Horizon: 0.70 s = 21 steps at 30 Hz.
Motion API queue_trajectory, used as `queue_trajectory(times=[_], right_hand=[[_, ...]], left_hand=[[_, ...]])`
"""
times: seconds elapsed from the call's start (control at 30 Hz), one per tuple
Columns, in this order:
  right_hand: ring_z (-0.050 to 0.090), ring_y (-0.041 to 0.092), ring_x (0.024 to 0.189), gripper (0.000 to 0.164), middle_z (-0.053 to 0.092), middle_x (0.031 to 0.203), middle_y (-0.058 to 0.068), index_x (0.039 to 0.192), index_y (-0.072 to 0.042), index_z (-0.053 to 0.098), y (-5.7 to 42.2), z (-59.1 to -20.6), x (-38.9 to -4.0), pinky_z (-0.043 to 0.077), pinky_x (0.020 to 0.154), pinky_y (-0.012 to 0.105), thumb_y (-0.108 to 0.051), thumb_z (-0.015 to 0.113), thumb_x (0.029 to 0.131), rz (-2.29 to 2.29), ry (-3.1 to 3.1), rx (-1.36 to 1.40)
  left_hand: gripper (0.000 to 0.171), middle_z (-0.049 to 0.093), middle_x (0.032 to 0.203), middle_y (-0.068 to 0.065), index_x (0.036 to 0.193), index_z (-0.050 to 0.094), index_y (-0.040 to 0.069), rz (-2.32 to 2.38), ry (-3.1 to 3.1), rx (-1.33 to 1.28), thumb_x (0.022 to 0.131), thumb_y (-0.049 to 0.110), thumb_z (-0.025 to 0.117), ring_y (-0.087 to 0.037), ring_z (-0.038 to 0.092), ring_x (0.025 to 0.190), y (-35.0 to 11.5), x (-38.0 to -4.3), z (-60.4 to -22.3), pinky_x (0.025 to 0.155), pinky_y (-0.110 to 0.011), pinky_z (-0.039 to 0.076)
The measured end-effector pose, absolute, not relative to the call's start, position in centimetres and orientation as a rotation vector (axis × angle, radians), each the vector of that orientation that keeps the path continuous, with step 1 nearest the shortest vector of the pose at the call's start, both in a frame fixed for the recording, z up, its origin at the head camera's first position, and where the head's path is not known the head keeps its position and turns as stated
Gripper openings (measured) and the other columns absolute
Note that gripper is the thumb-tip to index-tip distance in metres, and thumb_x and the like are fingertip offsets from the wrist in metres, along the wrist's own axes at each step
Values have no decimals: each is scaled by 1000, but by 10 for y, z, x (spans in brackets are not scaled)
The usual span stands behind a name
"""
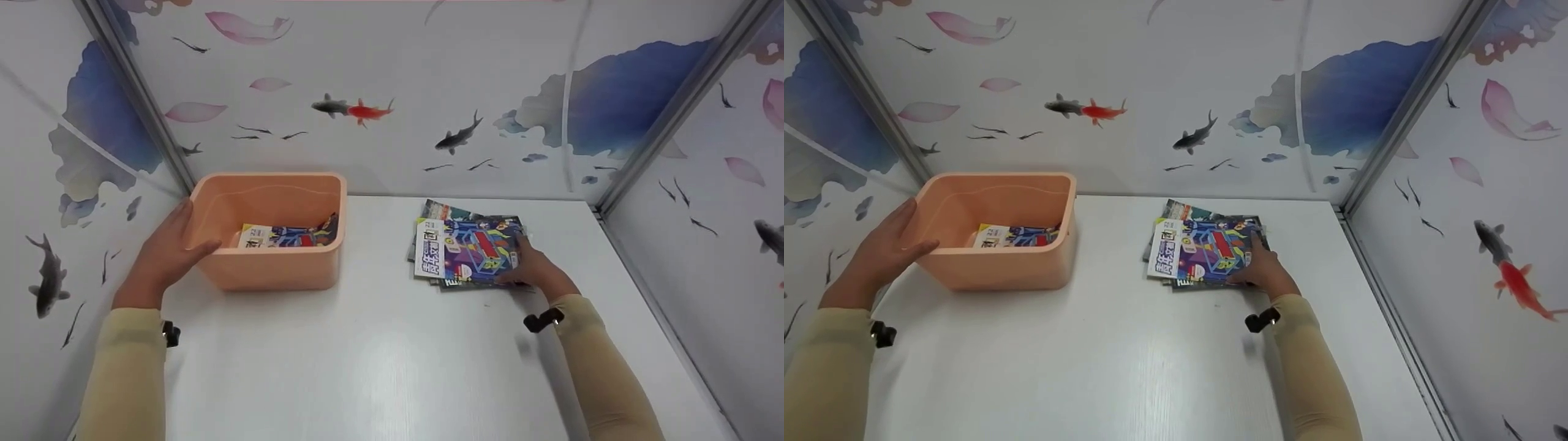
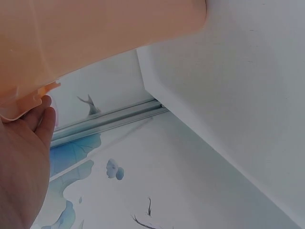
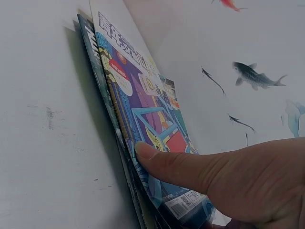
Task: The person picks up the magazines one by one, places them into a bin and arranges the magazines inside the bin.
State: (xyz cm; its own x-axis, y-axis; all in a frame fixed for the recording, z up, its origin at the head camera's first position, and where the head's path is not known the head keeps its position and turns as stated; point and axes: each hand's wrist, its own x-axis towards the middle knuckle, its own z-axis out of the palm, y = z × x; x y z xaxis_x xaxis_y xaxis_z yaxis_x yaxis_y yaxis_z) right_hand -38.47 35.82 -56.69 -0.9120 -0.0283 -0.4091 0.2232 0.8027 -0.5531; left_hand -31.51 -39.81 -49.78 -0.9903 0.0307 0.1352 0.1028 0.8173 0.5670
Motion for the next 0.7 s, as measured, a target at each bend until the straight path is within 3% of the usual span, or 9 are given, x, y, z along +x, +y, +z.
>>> queue_trajectory(times=[0.3, 0.7], right_hand=[[15, 54, 165, 145, 10, 179, 34, 178, -13, -10, 367, -574, -390, 19, 132, 68, -47, 97, 86, -921, 2572, 77], [21, 51, 163, 138, 15, 180, 30, 180, -16, 1, 374, -576, -393, 17, 132, 70, -50, 96, 86, -1034, 2504, 59]], left_hand=[[114, 10, 184, -19, 179, 8, 9, -893, -2854, -159, 101, 64, 70, -51, 16, 167, -398, -314, -496, 125, -81, 20], [116, 7, 185, -16, 179, 5, 12, -892, -2874, -135, 100, 66, 70, -50, 14, 167, -398, -314, -496, 125, -81, 19]])
